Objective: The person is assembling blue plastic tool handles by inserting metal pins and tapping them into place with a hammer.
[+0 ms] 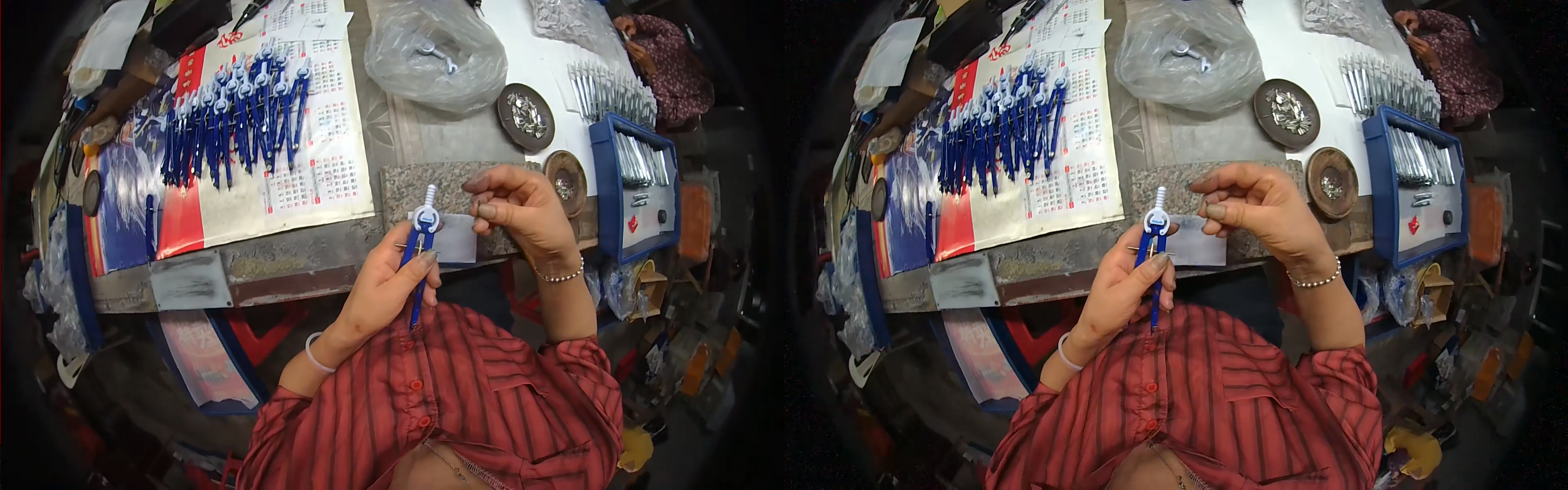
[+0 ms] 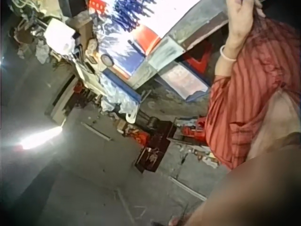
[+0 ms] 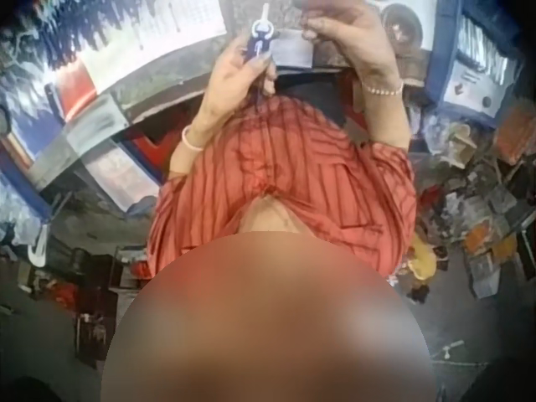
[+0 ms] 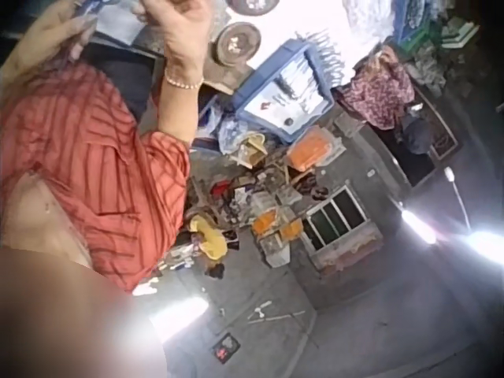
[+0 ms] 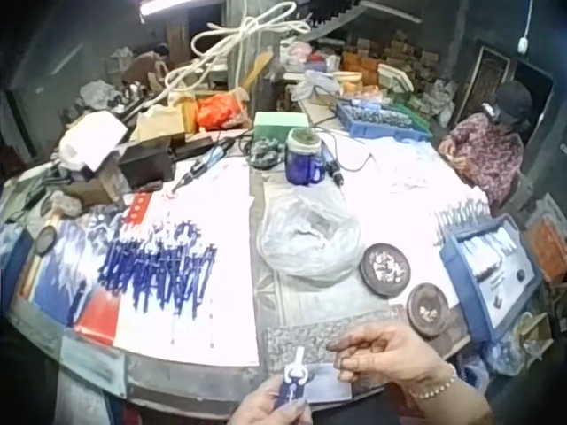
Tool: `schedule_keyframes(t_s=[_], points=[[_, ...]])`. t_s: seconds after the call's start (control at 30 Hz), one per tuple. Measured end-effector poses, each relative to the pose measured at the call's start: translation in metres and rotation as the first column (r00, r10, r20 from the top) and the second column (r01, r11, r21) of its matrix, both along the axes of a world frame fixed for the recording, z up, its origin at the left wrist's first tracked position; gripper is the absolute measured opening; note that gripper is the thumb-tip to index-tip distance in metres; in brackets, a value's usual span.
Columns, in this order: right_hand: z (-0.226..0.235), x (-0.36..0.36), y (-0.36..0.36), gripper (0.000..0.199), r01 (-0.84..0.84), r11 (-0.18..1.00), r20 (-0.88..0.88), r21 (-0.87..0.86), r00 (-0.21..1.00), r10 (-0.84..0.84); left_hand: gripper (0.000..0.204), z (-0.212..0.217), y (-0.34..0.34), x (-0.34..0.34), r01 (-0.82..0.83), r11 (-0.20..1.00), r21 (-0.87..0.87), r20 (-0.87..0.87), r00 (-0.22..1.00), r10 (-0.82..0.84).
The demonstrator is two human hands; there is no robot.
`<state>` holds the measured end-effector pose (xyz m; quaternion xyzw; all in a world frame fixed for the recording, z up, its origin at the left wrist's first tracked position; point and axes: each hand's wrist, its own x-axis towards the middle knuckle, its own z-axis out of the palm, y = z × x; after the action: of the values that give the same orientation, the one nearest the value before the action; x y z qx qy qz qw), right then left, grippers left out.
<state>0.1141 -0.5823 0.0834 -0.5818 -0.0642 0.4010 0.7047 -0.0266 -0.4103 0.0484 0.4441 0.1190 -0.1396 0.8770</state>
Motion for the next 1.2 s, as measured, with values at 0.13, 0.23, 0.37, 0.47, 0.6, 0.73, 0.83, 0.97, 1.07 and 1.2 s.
schedule_keyframes(t_s=[0.13,0.23,0.37,0.47,0.6,0.73,0.83,0.97,1.07,1.2], points=[[0.001,-0.018,0.013,0.015,-0.069,0.995,-0.044,-0.072,0.997,0.066,0.031,0.002,0.002,-0.004,-0.014,0.998,-0.058,-0.031,0.999,0.012],[0.001,-0.030,0.016,0.009,-0.128,0.984,0.085,-0.127,0.987,0.140,0.033,0.000,0.002,-0.006,-0.037,0.998,-0.054,-0.009,0.999,0.037],[0.003,-0.040,0.023,0.009,-0.187,0.969,0.262,-0.162,0.939,0.225,0.032,-0.007,0.001,-0.008,-0.049,0.997,-0.053,0.016,0.999,0.050],[0.003,-0.045,0.027,0.013,-0.148,0.949,0.331,-0.279,0.913,0.240,0.032,-0.007,0.001,-0.010,-0.044,0.999,-0.031,0.029,0.999,0.045],[-0.002,-0.046,0.028,0.018,-0.145,0.948,0.350,-0.283,0.905,0.243,0.029,-0.005,0.000,-0.012,-0.077,0.997,-0.004,0.026,0.997,0.077],[-0.002,-0.047,0.030,0.018,-0.123,0.945,0.388,-0.304,0.890,0.241,0.030,-0.006,0.000,-0.012,-0.075,0.997,0.029,0.028,0.997,0.074],[-0.001,-0.047,0.032,0.019,-0.113,0.943,0.415,-0.314,0.877,0.243,0.030,-0.006,-0.002,-0.013,-0.105,0.993,0.054,0.020,0.994,0.104],[0.003,-0.047,0.034,0.018,-0.114,0.918,0.446,-0.381,0.847,0.290,0.030,-0.016,-0.006,-0.014,-0.111,0.986,0.128,0.040,0.994,0.106],[0.008,-0.052,0.038,0.018,-0.066,0.859,0.551,-0.507,0.742,0.382,0.030,-0.020,-0.010,-0.014,-0.146,0.943,0.300,0.064,0.989,0.133],[-0.006,-0.062,0.039,0.022,0.074,0.862,0.837,-0.502,0.293,0.462,0.031,-0.015,-0.011,-0.010,-0.170,0.760,0.627,0.187,0.980,0.066]])
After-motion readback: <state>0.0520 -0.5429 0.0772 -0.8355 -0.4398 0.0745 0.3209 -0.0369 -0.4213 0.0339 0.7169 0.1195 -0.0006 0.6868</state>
